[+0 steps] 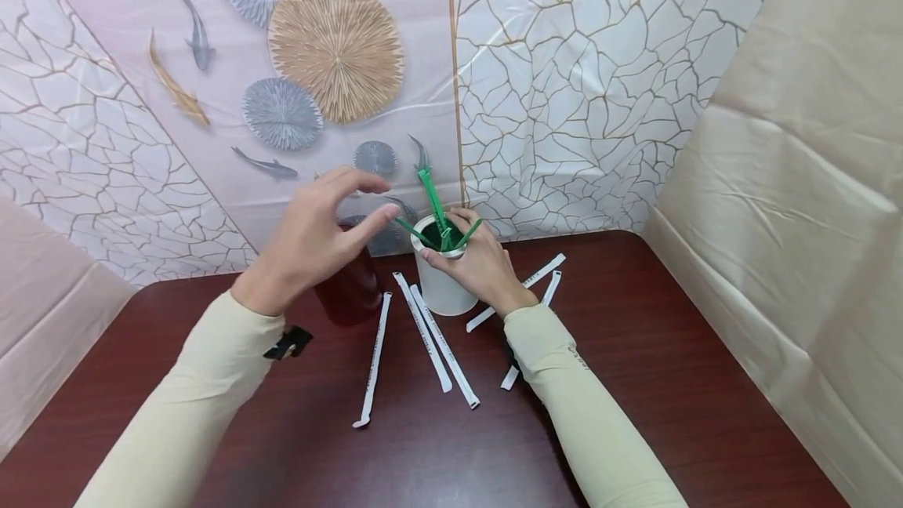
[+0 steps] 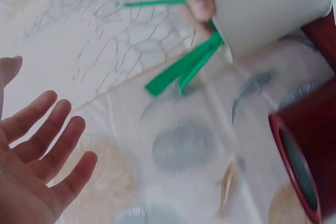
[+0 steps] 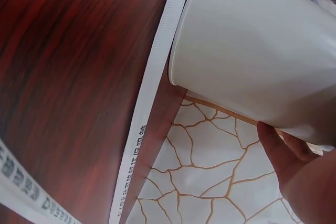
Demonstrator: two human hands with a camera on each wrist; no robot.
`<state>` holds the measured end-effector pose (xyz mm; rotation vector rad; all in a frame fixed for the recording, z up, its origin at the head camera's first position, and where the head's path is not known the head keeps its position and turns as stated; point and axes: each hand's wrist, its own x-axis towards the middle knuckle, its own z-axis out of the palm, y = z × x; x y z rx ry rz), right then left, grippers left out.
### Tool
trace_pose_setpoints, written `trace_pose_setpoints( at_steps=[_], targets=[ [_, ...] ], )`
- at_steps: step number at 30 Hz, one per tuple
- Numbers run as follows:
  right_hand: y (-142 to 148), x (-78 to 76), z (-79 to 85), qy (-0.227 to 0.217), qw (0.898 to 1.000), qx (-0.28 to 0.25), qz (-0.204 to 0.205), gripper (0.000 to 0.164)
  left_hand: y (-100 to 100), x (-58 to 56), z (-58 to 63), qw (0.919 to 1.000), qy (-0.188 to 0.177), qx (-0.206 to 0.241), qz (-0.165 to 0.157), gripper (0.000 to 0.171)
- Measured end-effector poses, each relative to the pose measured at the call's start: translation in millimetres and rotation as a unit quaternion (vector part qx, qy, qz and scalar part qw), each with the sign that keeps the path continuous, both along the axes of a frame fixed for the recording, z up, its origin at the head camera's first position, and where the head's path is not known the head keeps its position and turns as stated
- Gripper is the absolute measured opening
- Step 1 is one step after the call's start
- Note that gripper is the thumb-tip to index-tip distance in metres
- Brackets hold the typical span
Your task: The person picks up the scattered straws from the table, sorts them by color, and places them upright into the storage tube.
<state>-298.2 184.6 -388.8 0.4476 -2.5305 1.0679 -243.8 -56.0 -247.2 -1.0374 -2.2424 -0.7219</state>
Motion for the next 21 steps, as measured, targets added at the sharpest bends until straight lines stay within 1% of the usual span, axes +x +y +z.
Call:
trace_pose_setpoints(
  at_steps=[3, 5, 7, 10, 12, 14, 16, 18, 21],
  targets=[
    [1, -0.3, 0.1, -0.006, 1.000, 0.001, 0.000, 0.082, -16, -2.0, 2.3, 0.9993, 0.005, 0.038, -0.006, 0.028],
    [3, 0.4, -0.1, -0.010, 1.000, 0.003, -0.005, 0.082, -26, -6.2, -1.2, 0.9978, -0.005, 0.066, -0.008, 0.023],
    [5, 1.7, -0.2, -0.013, 1.000, 0.003, -0.011, 0.082, -35, -12.1, -9.1, 0.9952, -0.031, 0.092, -0.005, 0.020],
    [6, 3.2, -0.7, -0.014, 1.000, 0.004, -0.018, 0.081, -49, -25.4, -28.3, 0.9893, -0.091, 0.113, 0.015, 0.023],
    [6, 3.7, -0.7, -0.015, 1.000, 0.001, -0.017, 0.081, -59, -36.4, -44.5, 0.9851, -0.131, 0.104, 0.038, 0.031],
    [4, 3.6, -0.9, -0.017, 1.000, 0.001, -0.014, 0.081, -68, -46.4, -61.2, 0.9813, -0.162, 0.078, 0.069, 0.044],
    [2, 3.2, -0.9, -0.021, 1.000, 0.001, -0.011, 0.081, -76, -54.7, -76.4, 0.9782, -0.181, 0.045, 0.091, 0.056],
    [1, 2.4, -0.6, -0.021, 1.000, 0.002, -0.012, 0.081, -81, -59.7, -89.3, 0.9745, -0.193, 0.015, 0.112, 0.069],
    [-1, 0.9, 1.7, -0.017, 1.000, 0.002, -0.013, 0.079, -83, -64.3, -104.2, 0.9712, -0.205, 0.000, 0.122, 0.079]
  ],
)
